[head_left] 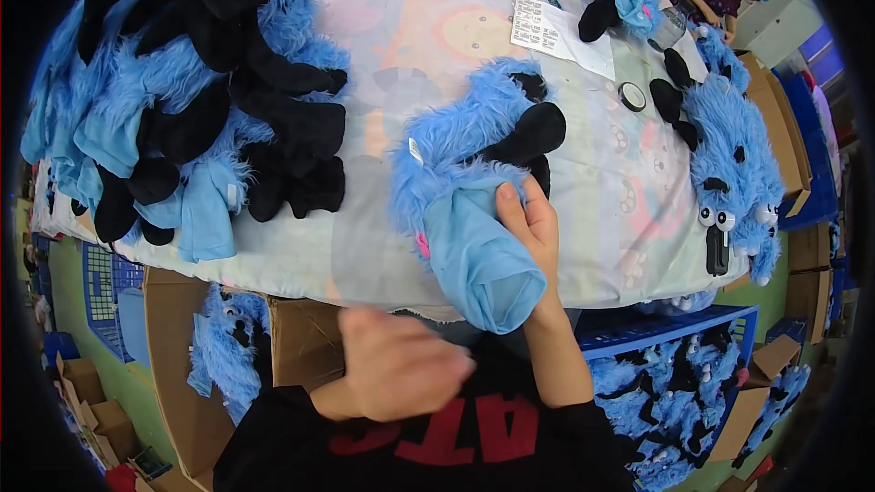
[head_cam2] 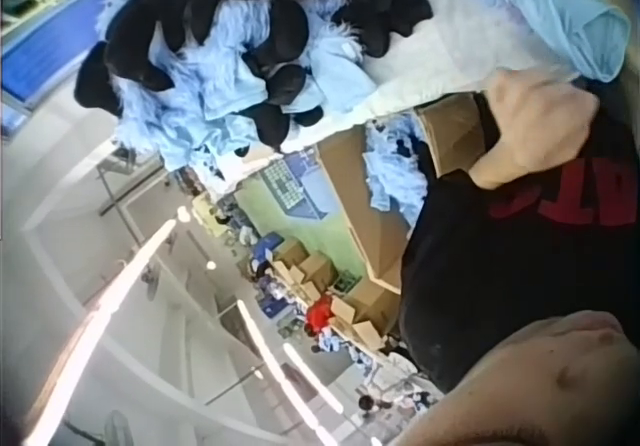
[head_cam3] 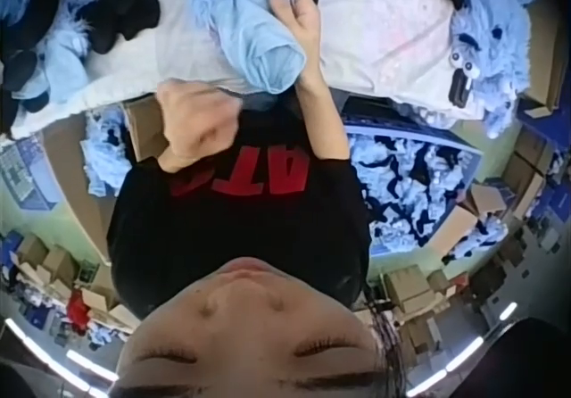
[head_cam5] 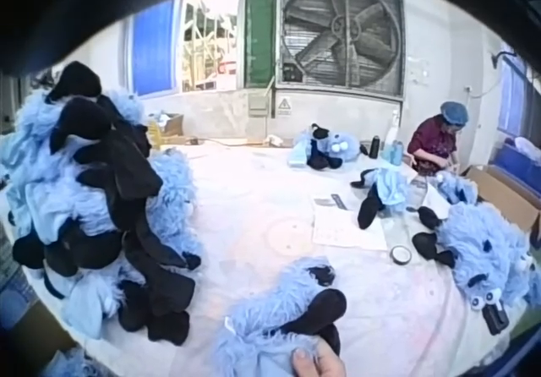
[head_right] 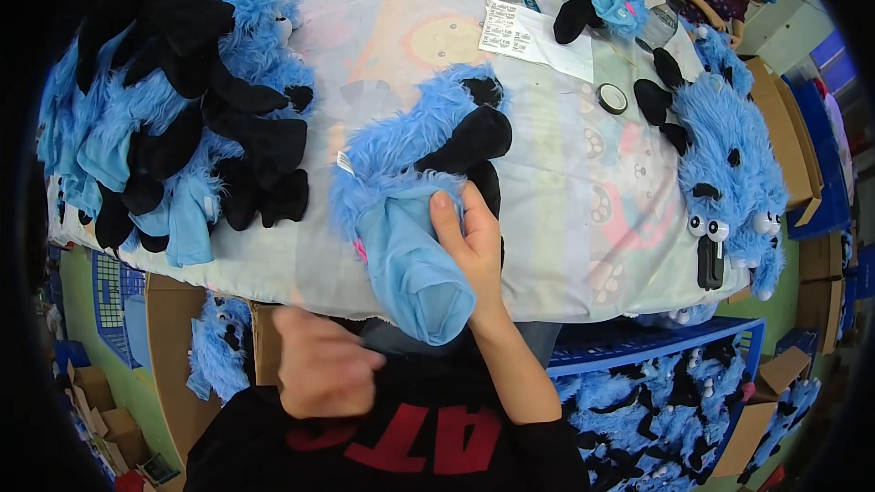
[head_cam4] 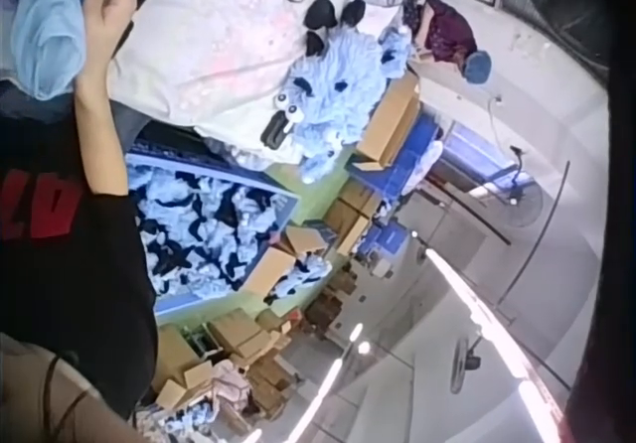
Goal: Assembling blue plush toys by attaching eyes and checking components.
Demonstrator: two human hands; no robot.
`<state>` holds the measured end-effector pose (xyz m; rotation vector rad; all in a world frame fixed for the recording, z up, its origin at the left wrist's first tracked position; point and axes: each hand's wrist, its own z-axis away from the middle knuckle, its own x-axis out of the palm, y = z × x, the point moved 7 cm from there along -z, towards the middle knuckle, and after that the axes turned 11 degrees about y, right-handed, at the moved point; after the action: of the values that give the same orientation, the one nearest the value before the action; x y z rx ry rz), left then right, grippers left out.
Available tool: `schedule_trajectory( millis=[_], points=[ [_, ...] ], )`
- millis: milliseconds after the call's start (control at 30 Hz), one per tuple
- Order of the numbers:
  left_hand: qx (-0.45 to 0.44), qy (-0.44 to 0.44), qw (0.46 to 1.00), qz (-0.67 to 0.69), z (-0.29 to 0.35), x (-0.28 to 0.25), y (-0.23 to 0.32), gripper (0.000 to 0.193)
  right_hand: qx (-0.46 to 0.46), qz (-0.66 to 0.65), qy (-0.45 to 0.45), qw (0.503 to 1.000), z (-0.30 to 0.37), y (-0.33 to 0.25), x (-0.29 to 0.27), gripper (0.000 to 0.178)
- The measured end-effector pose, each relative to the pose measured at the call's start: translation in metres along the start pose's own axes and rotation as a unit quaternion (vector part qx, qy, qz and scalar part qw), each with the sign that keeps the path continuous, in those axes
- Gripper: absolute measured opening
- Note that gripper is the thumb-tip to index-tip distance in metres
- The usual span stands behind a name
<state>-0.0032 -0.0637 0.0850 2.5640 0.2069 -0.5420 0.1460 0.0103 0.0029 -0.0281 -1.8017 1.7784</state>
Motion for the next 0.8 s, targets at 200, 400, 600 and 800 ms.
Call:
schedule_trajectory(
  millis=[200, 400, 600, 800],
  points=[
    [-0.075, 0.022, 0.982, -0.174, -0.015, 0.019, -0.022, 0.021, -0.027, 0.04, -0.014, 0.999, 0.004, -0.002, 0.0, 0.021],
    [-0.069, 0.034, 0.98, -0.182, -0.012, 0.025, -0.022, 0.017, -0.042, 0.072, 0.022, 0.996, 0.005, 0.0, -0.003, 0.018],
    [0.019, 0.033, 0.986, 0.165, 0.0, 0.039, 0.02, 0.014, -0.042, 0.071, -0.006, 0.997, -0.001, 0.011, -0.003, 0.021],
    [0.086, 0.055, 0.973, 0.205, 0.001, 0.03, 0.043, 0.014, 0.022, -0.025, 0.007, 0.999, -0.003, 0.008, -0.001, 0.02]
  ],
)
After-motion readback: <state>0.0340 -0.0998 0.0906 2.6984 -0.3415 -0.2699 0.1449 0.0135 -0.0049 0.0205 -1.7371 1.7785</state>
